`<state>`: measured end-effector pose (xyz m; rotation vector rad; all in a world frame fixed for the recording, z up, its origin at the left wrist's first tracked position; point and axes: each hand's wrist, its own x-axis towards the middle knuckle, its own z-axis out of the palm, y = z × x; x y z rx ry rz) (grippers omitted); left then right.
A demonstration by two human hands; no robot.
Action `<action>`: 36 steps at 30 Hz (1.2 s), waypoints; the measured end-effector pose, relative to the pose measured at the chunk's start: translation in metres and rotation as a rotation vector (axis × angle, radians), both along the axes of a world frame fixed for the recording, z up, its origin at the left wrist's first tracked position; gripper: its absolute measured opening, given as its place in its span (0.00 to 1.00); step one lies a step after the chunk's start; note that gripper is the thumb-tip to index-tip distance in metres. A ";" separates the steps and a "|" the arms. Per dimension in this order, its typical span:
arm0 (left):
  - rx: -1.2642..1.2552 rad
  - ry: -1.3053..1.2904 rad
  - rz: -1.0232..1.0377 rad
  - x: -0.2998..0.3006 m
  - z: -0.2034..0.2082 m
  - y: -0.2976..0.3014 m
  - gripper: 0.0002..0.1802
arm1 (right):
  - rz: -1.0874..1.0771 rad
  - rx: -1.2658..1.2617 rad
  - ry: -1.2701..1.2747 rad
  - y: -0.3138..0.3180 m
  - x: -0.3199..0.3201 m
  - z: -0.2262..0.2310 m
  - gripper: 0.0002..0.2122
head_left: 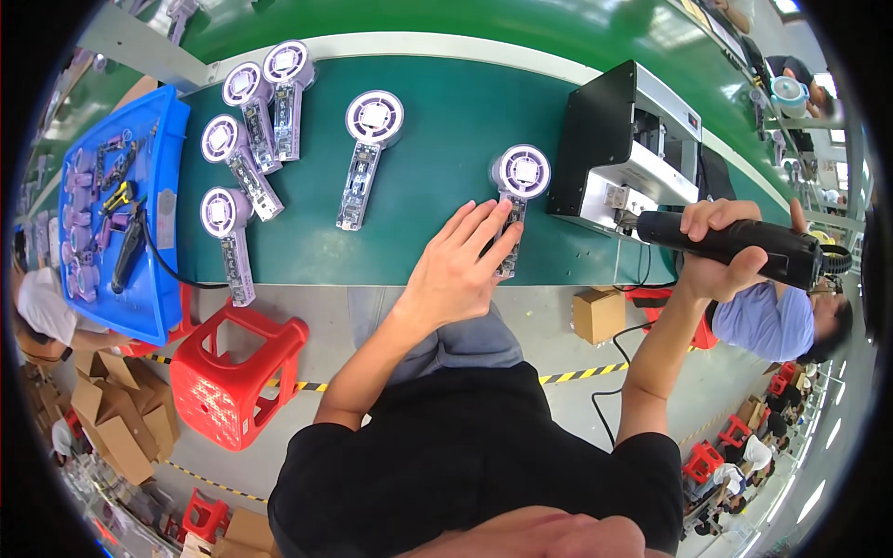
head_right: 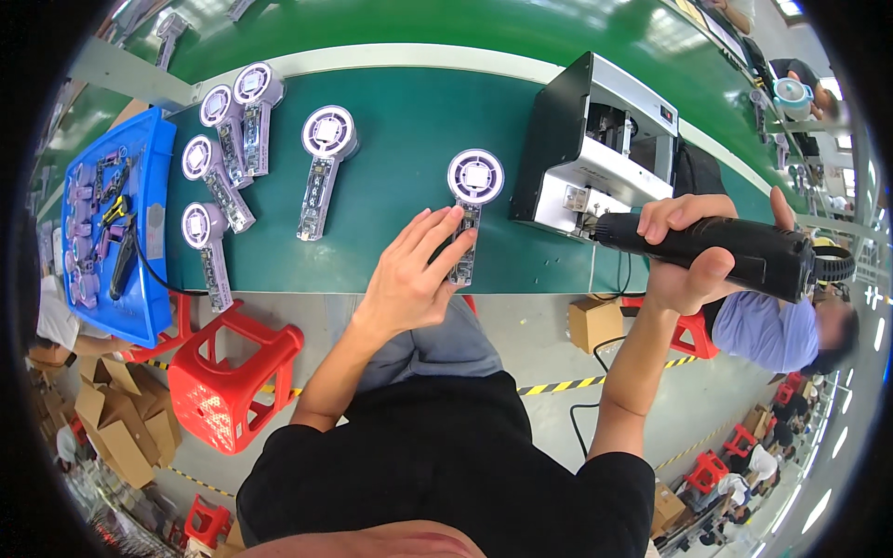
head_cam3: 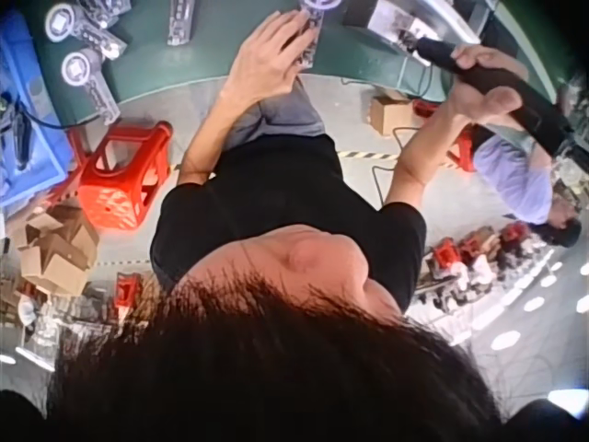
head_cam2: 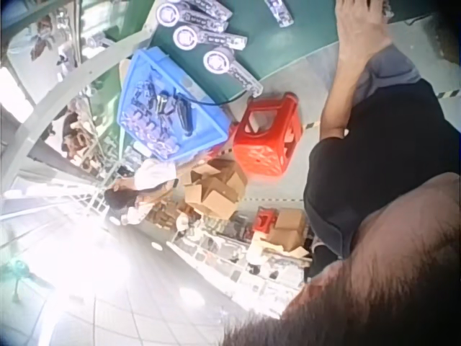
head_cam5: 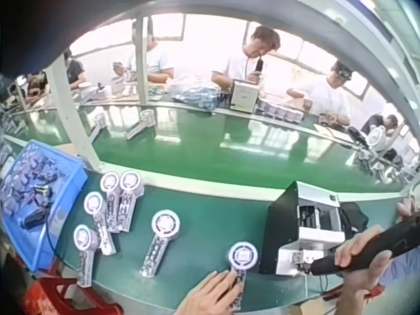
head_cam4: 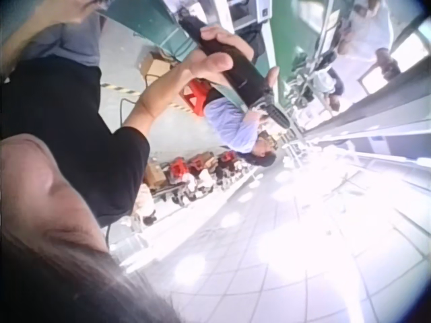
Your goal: Assemble small handheld electronic fans on a factory production line using an electric screwdriver.
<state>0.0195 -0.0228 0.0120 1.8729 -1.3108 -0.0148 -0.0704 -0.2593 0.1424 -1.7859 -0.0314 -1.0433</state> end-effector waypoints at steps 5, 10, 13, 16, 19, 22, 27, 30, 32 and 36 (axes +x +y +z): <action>-0.016 0.024 0.000 0.000 -0.003 0.001 0.37 | 0.192 0.249 0.002 -0.017 0.009 -0.017 0.43; -0.008 0.032 0.002 0.000 -0.002 0.003 0.38 | 0.143 0.126 -0.013 0.002 0.005 -0.007 0.40; -0.020 0.036 -0.013 0.000 0.000 0.001 0.37 | 0.151 0.113 0.054 -0.005 -0.020 0.008 0.25; -0.035 0.046 0.003 -0.001 -0.001 0.002 0.37 | 0.103 0.064 0.065 -0.002 -0.015 0.010 0.26; -0.050 0.056 0.012 -0.001 0.000 0.001 0.36 | 0.071 0.074 0.087 -0.003 -0.015 -0.003 0.29; -0.044 0.056 0.008 -0.001 0.000 0.001 0.37 | 0.025 0.059 0.090 -0.002 -0.016 -0.010 0.32; -0.030 0.069 0.008 -0.001 -0.001 0.002 0.37 | 0.048 0.149 0.125 -0.014 -0.007 -0.020 0.42; -0.037 0.067 0.002 0.000 -0.001 0.001 0.37 | 0.090 0.259 -0.006 -0.005 0.011 -0.023 0.48; -0.028 0.079 0.012 0.000 -0.001 0.002 0.37 | 0.004 0.156 0.043 0.008 0.017 -0.005 0.48; -0.037 0.074 0.013 0.000 0.000 0.000 0.36 | -0.010 0.029 -0.084 0.015 -0.009 0.016 0.35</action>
